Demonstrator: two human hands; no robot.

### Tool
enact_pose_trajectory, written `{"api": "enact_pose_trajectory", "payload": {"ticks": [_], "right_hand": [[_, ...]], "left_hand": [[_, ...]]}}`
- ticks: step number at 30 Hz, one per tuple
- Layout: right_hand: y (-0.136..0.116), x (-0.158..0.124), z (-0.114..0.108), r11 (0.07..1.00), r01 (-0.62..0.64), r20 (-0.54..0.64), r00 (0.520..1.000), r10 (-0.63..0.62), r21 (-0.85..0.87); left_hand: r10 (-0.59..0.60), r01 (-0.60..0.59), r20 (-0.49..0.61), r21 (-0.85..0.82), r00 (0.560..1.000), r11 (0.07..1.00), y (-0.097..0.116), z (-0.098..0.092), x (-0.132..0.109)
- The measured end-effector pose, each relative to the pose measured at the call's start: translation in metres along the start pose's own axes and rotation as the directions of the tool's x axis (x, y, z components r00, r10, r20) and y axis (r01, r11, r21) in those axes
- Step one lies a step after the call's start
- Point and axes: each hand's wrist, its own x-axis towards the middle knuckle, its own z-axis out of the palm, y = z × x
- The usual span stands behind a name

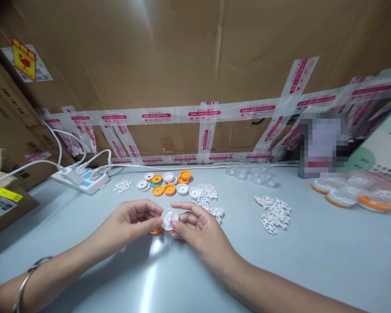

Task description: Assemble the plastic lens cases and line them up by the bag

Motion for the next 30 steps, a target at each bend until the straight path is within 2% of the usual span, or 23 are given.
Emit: {"api": "enact_pose_trajectory", "payload": {"ticks": [6,8,10,12,15,17,19,24,30], "right_hand": [[-0.002,-0.001,0.002,0.994,-0.044,0.007,0.999,0.044,0.097],[-0.002,-0.001,0.003,0.994,-0.055,-0.015,0.998,0.056,0.1],[-0.002,-0.001,0.003,0.995,-0.057,-0.035,0.998,0.06,0.08],[-0.002,0.0,0.003,0.997,-0.052,-0.049,0.997,0.055,0.059],[-0.002,0.0,0.003,0.998,-0.041,-0.055,0.998,0.044,0.043],[-0.002,0.0,0.004,0.999,-0.035,-0.056,0.998,0.037,0.032],[-0.003,-0.001,0.004,0.999,-0.026,-0.054,0.998,0.028,0.023],[-0.001,-0.002,0.005,1.0,-0.023,-0.075,0.997,0.024,0.022],[-0.002,-0.002,0.005,0.995,-0.029,-0.08,0.996,0.037,0.098]], "left_hand": [[0.043,-0.041,-0.045,0.044,0.998,0.998,-0.004,0.003,0.0],[0.077,-0.071,-0.054,0.109,0.996,0.992,-0.004,0.004,-0.001],[0.166,-0.147,-0.064,0.233,0.984,0.961,-0.005,0.004,-0.004],[0.318,-0.273,-0.057,0.385,0.946,0.882,-0.006,0.004,-0.007],[0.528,-0.446,0.024,0.568,0.849,0.691,-0.009,0.005,-0.01],[0.592,-0.494,0.074,0.638,0.803,0.591,-0.01,0.006,-0.011],[0.613,-0.5,0.088,0.675,0.785,0.543,-0.012,0.007,-0.011],[0.594,-0.504,0.065,0.608,0.802,0.614,-0.015,0.007,-0.008],[0.598,-0.532,0.051,0.519,0.8,0.668,-0.017,0.007,-0.007]]}}
